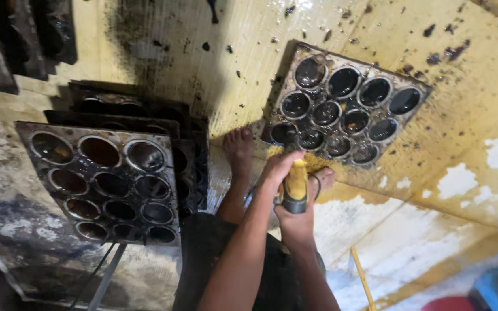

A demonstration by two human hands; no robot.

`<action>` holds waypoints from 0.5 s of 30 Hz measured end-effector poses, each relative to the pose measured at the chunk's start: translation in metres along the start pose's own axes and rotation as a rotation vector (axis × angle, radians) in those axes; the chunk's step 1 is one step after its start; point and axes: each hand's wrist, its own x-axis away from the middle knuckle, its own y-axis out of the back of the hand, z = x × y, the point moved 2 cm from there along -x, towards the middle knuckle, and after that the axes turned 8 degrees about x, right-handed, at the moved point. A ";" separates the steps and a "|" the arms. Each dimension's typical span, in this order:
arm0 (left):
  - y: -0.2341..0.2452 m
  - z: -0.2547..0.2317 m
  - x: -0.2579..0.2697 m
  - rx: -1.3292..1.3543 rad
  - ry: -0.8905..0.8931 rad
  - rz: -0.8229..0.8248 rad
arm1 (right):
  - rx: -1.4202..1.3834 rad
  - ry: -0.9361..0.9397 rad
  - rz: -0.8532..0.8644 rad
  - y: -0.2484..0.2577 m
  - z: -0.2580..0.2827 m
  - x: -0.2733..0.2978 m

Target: The person uses a yellow power drill with a brush attachment to clean the inside of multiple circular cavities in a metal mold tray. They systematically move the drill from one cavity to the next, removing dark residue from the surfaces.

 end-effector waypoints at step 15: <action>-0.035 -0.088 0.008 -0.060 -0.043 -0.011 | -0.069 -0.181 0.002 0.015 0.060 -0.044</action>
